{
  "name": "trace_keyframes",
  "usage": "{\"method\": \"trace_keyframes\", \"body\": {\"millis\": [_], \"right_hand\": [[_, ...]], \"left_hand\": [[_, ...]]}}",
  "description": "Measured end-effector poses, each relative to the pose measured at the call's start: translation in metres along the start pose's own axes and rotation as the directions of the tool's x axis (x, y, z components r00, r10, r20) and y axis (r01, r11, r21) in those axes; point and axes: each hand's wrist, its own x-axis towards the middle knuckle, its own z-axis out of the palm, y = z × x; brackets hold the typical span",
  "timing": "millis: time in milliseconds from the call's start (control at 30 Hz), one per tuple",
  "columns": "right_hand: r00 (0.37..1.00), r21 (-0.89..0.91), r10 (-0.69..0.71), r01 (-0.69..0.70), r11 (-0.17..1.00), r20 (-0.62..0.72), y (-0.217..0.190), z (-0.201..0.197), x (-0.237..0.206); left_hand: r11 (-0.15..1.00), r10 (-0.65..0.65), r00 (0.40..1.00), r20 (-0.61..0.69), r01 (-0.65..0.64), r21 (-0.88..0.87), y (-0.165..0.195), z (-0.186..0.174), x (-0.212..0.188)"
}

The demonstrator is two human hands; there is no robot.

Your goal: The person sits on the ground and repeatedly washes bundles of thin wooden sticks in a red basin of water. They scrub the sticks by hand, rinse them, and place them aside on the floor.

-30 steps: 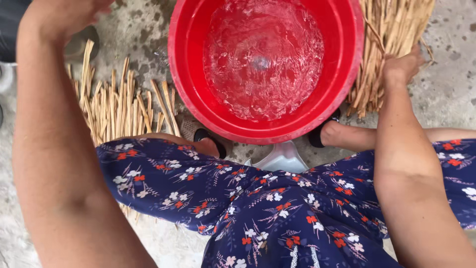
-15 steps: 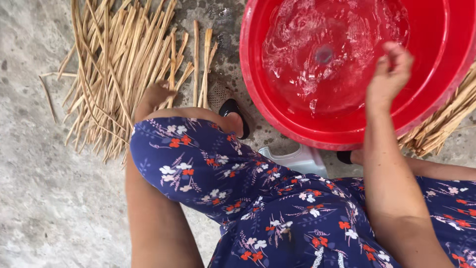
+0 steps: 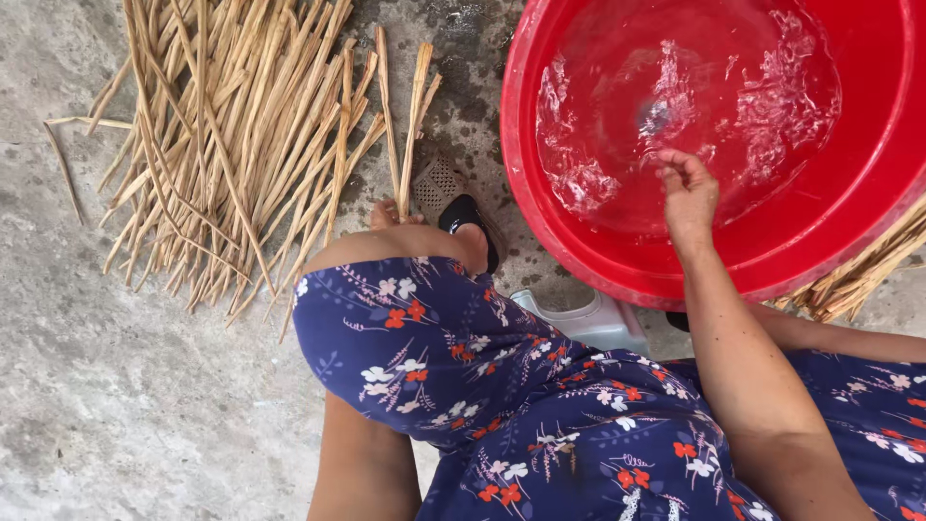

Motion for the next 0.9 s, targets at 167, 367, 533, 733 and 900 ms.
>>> {"method": "trace_keyframes", "body": {"millis": [167, 367, 533, 733, 900], "right_hand": [[0.997, -0.002, 0.071, -0.071, 0.997, 0.042, 0.014, 0.002, -0.003], [0.992, -0.023, 0.101, -0.1, 0.995, 0.071, 0.015, -0.004, -0.005], [0.99, -0.064, 0.12, -0.116, 0.991, 0.066, 0.012, -0.006, -0.008], [0.984, -0.049, 0.141, -0.137, 0.989, 0.111, 0.006, 0.003, -0.009], [0.963, -0.124, 0.254, -0.243, 0.962, 0.084, -0.003, 0.007, -0.011]], "left_hand": [[0.999, -0.04, 0.999, -0.033, 0.039, -0.023, -0.009, 0.008, -0.004], [0.998, -0.033, 0.987, -0.158, 0.023, -0.066, -0.036, -0.015, 0.021], [0.991, 0.108, 0.961, -0.256, -0.125, -0.05, -0.053, -0.043, 0.057], [0.999, 0.018, 0.96, -0.28, -0.008, 0.034, -0.051, -0.058, 0.089], [0.956, -0.028, 1.0, 0.006, 0.025, 0.293, -0.04, -0.046, 0.075]]}}
